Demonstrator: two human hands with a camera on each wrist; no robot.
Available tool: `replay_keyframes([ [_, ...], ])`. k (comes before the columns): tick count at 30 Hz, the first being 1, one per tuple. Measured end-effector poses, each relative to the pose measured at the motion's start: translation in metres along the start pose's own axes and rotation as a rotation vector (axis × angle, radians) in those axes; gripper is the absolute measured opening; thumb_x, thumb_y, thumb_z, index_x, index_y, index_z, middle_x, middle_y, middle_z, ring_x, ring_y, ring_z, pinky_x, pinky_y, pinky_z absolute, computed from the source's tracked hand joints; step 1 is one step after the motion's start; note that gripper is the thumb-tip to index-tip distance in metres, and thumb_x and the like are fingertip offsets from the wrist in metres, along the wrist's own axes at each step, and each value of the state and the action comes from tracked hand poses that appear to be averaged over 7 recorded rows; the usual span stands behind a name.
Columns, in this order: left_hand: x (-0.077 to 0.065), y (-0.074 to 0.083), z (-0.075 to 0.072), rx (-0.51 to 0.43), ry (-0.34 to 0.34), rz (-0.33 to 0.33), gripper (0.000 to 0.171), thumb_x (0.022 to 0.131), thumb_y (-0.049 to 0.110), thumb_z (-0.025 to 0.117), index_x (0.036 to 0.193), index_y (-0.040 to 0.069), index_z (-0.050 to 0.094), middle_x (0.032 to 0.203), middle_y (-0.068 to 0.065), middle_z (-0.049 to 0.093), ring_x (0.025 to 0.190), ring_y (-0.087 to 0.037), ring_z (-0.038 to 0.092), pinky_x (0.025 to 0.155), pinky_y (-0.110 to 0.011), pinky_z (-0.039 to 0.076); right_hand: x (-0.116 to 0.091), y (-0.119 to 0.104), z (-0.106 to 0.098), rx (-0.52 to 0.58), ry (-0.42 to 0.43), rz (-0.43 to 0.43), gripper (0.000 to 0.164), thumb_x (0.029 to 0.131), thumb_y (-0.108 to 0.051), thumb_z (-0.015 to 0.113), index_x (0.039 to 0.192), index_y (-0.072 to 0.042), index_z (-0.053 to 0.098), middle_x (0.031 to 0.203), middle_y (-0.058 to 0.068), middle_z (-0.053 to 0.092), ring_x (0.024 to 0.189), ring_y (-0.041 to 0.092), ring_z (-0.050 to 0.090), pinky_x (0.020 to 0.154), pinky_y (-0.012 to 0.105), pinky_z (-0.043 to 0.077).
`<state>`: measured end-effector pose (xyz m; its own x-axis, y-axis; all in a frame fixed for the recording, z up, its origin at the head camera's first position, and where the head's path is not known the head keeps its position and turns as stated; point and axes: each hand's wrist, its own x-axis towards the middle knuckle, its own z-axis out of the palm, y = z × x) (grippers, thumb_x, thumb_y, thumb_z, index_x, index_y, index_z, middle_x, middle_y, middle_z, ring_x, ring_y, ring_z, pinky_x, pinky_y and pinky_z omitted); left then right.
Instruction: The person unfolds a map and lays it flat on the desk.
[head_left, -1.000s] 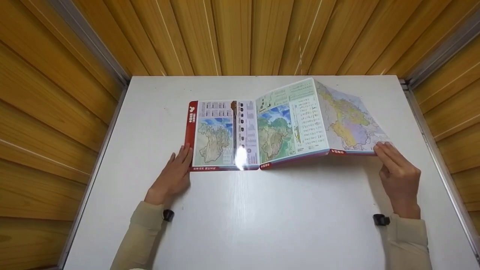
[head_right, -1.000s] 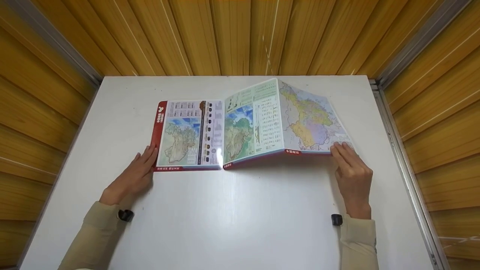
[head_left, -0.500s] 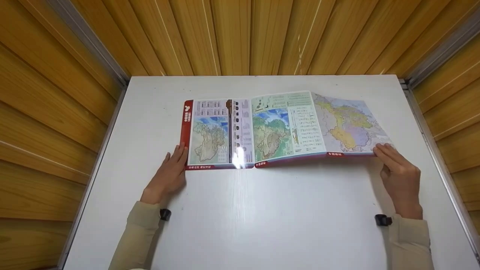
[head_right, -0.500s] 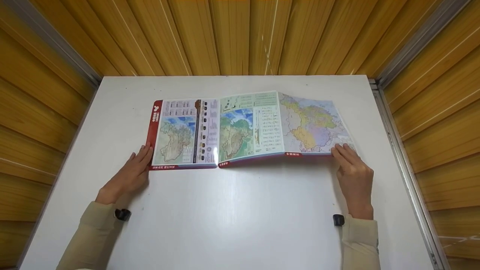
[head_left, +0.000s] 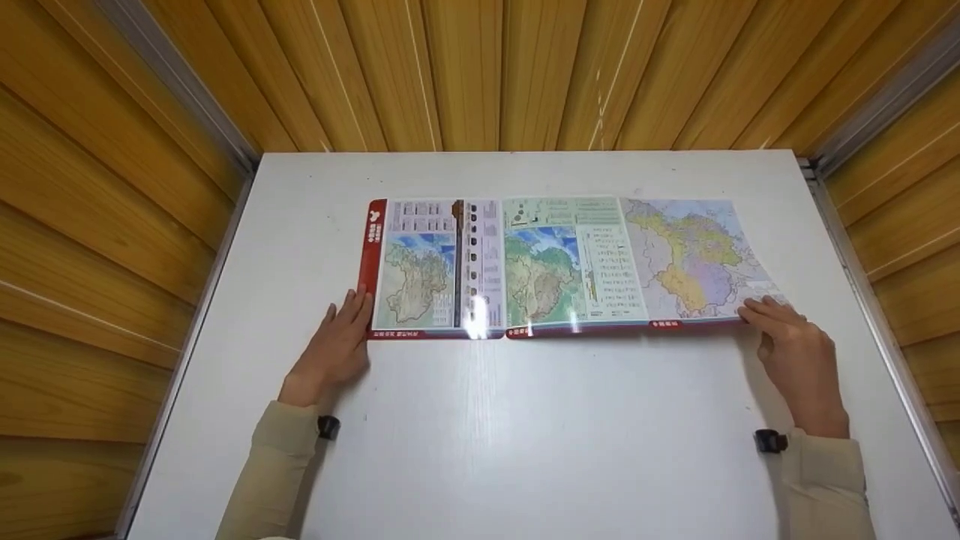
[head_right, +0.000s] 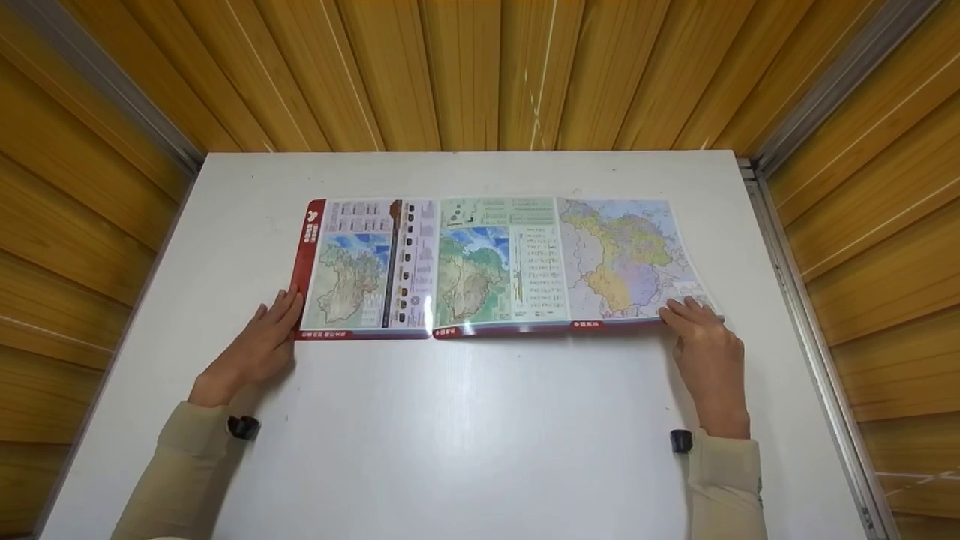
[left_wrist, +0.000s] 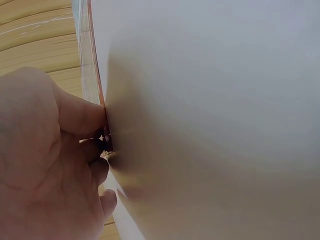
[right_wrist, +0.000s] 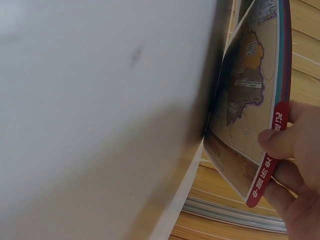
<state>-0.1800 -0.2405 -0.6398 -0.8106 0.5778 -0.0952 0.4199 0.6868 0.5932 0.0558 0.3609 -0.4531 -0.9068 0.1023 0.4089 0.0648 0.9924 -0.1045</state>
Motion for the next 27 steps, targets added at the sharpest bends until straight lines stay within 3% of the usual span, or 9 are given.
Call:
replay_keyframes([
  [2,0.0,0.0,-0.003,-0.005,-0.016,-0.01,0.065,0.113,0.025,0.042,0.169,0.002,0.019,0.179,-0.014,0.017,0.167,-0.035,0.01,0.135,-0.059,0.009,0.005,-0.003,-0.005,-0.001,-0.063,0.031,0.038,0.087,0.026,0.065,0.116,0.005,0.08,0.126,0.026,0.074,0.12,0.053,0.068,0.103,0.066,0.049],
  [6,0.001,0.001,-0.012,-0.022,-0.038,-0.016,0.065,0.113,0.024,0.042,0.169,0.002,0.02,0.179,-0.014,0.017,0.167,-0.034,0.01,0.135,-0.059,0.009,0.014,-0.008,-0.015,-0.013,-0.182,0.081,0.037,0.087,0.025,0.066,0.116,0.006,0.079,0.128,0.028,0.072,0.12,0.058,0.065,0.096,0.072,0.051],
  [13,0.001,0.005,-0.027,-0.059,-0.067,-0.029,0.065,0.112,0.024,0.043,0.169,0.003,0.02,0.179,-0.013,0.017,0.167,-0.034,0.011,0.135,-0.057,0.011,0.029,-0.01,-0.031,0.001,-0.359,0.126,0.041,0.087,0.026,0.059,0.118,0.007,0.078,0.132,0.03,0.07,0.121,0.063,0.061,0.081,0.071,0.056],
  [19,0.001,0.007,-0.032,-0.061,-0.078,-0.04,0.065,0.112,0.025,0.043,0.169,0.003,0.021,0.179,-0.012,0.017,0.167,-0.033,0.012,0.135,-0.056,0.012,0.03,-0.007,-0.034,-0.007,-0.477,0.166,0.041,0.091,0.023,0.058,0.124,0.007,0.075,0.139,0.03,0.066,0.127,0.065,0.055,0.086,0.071,0.054],
  [23,0.001,0.008,-0.036,-0.066,-0.092,-0.054,0.066,0.112,0.026,0.044,0.17,0.005,0.022,0.18,-0.01,0.016,0.167,-0.033,0.013,0.135,-0.057,0.012,0.033,-0.006,-0.036,-0.018,-0.527,0.159,0.039,0.091,0.02,0.062,0.126,0.007,0.074,0.142,0.029,0.065,0.127,0.065,0.055,0.079,0.061,0.056],
  [27,0.002,0.01,-0.041,-0.063,-0.101,-0.064,0.068,0.111,0.027,0.047,0.17,0.007,0.022,0.18,-0.009,0.017,0.167,-0.034,0.013,0.134,-0.059,0.013,0.038,-0.007,-0.039,-0.018,-0.565,0.154,0.038,0.091,0.018,0.067,0.126,0.006,0.075,0.141,0.029,0.065,0.12,0.062,0.063,0.063,0.035,0.05],
])
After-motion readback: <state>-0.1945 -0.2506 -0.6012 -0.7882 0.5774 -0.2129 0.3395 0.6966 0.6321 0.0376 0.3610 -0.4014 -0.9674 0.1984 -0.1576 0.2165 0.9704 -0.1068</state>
